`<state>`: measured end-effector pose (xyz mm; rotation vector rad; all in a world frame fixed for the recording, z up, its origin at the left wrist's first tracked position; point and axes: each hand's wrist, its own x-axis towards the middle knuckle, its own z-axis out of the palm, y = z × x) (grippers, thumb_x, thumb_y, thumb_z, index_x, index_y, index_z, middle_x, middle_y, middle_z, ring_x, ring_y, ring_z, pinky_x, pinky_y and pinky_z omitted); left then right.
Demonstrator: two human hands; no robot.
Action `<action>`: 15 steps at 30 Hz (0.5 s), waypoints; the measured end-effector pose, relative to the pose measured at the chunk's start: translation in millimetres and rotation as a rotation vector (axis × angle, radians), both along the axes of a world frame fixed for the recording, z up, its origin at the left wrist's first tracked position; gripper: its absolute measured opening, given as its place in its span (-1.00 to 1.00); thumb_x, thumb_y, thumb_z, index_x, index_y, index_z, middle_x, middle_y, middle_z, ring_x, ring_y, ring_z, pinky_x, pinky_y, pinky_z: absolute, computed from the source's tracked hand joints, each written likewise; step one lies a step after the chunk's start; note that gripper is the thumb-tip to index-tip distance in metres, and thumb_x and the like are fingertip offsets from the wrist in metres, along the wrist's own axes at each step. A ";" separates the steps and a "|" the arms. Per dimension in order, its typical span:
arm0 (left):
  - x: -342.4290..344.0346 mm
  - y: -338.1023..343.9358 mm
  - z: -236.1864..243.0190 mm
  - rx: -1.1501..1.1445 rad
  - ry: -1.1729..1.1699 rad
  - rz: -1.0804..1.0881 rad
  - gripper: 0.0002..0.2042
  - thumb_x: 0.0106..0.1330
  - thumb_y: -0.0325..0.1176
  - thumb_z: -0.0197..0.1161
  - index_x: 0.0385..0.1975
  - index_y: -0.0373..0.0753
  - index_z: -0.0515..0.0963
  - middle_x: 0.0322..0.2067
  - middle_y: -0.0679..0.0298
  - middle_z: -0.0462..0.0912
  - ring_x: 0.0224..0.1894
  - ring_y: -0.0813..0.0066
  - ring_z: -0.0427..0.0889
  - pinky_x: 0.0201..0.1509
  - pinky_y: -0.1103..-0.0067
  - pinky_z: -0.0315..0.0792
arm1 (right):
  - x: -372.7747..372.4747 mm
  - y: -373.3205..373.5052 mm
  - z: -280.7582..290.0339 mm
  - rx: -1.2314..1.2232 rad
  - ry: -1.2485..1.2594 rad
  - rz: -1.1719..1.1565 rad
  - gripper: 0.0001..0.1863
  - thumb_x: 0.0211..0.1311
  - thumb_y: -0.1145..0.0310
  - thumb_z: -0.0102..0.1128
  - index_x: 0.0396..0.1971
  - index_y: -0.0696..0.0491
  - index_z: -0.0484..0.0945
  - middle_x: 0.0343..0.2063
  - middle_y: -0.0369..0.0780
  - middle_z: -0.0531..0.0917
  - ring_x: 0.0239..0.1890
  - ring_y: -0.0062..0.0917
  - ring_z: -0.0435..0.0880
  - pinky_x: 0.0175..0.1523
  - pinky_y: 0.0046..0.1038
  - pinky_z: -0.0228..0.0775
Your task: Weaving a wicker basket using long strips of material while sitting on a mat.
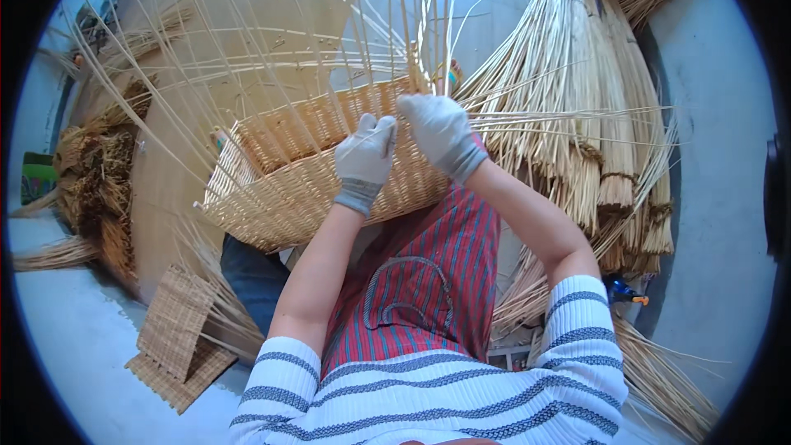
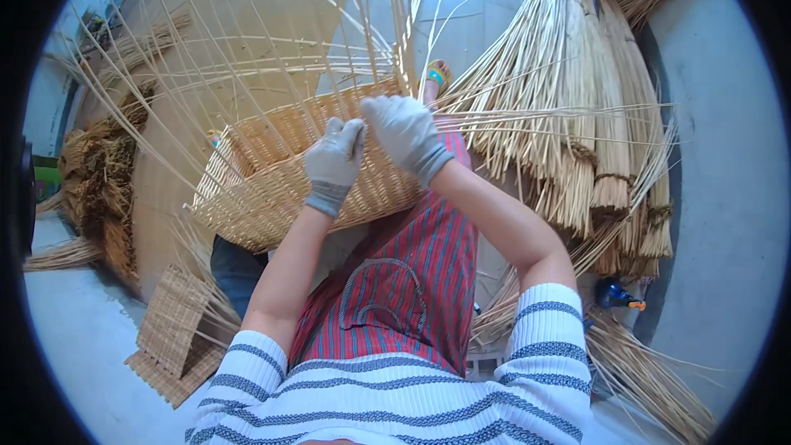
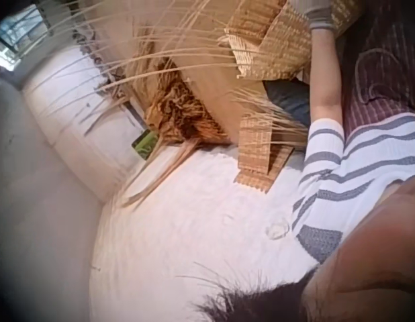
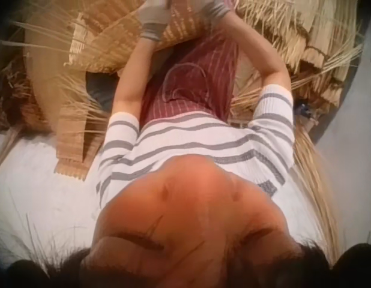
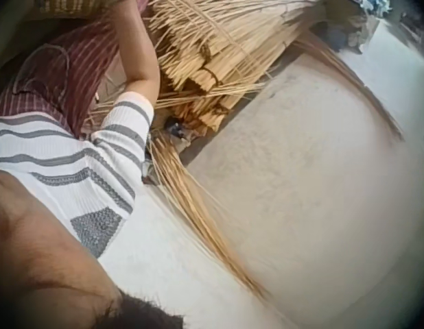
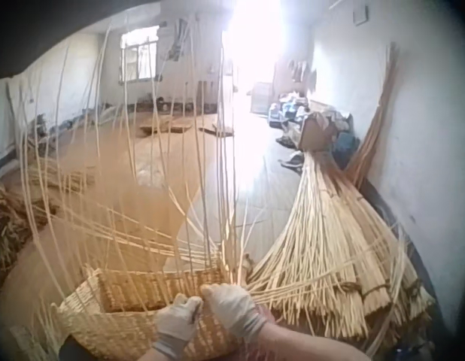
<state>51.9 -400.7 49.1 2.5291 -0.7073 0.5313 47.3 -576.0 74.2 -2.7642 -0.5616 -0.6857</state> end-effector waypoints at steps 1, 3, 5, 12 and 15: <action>0.5 0.2 0.2 0.019 -0.010 -0.025 -0.91 0.33 -0.23 0.28 -0.25 0.00 0.56 -0.40 0.23 0.50 -0.53 0.18 0.61 -0.49 0.31 0.47 | 2.7 -3.9 9.9 -0.161 0.142 0.022 -0.84 0.14 0.43 0.16 -0.26 -0.03 0.47 -0.40 -0.23 0.59 -0.36 -0.26 0.65 -0.25 -0.27 0.50; 1.6 0.6 1.1 0.042 -0.003 -0.021 -0.93 0.35 -0.24 0.25 -0.26 -0.01 0.55 -0.42 0.23 0.49 -0.53 0.19 0.61 -0.50 0.31 0.47 | 8.4 -14.5 35.6 -0.298 0.097 0.053 -0.93 0.22 0.41 0.07 -0.31 -0.05 0.43 -0.50 -0.26 0.54 -0.40 -0.33 0.64 -0.29 -0.30 0.47; 3.8 -1.1 2.1 0.063 0.027 -0.012 -0.92 0.36 -0.26 0.24 -0.21 0.01 0.56 -0.40 0.22 0.51 -0.54 0.18 0.61 -0.50 0.30 0.47 | 4.0 -41.7 67.9 -0.205 0.122 -0.018 -0.88 0.22 0.45 0.08 -0.24 -0.02 0.48 -0.51 -0.24 0.57 -0.40 -0.35 0.65 -0.28 -0.29 0.50; -7.4 -12.6 5.8 -0.043 0.063 0.068 -0.65 0.24 -0.36 0.28 0.04 0.07 0.56 -0.25 0.19 0.58 -0.42 0.15 0.65 -0.40 0.25 0.51 | -57.9 -51.7 64.2 0.036 0.145 0.065 -0.49 0.24 0.53 0.11 0.20 -0.15 0.52 -0.17 -0.18 0.70 -0.23 -0.31 0.73 -0.12 -0.38 0.61; -32.3 -3.8 10.9 0.008 0.100 0.003 -0.46 0.21 -0.37 0.31 0.25 0.09 0.47 0.02 0.08 0.53 -0.23 0.12 0.65 -0.24 0.26 0.54 | -45.6 -29.5 26.0 0.794 0.353 -0.085 -0.53 0.30 0.58 0.09 0.21 -0.05 0.49 0.01 -0.12 0.69 -0.16 -0.27 0.75 -0.06 -0.35 0.62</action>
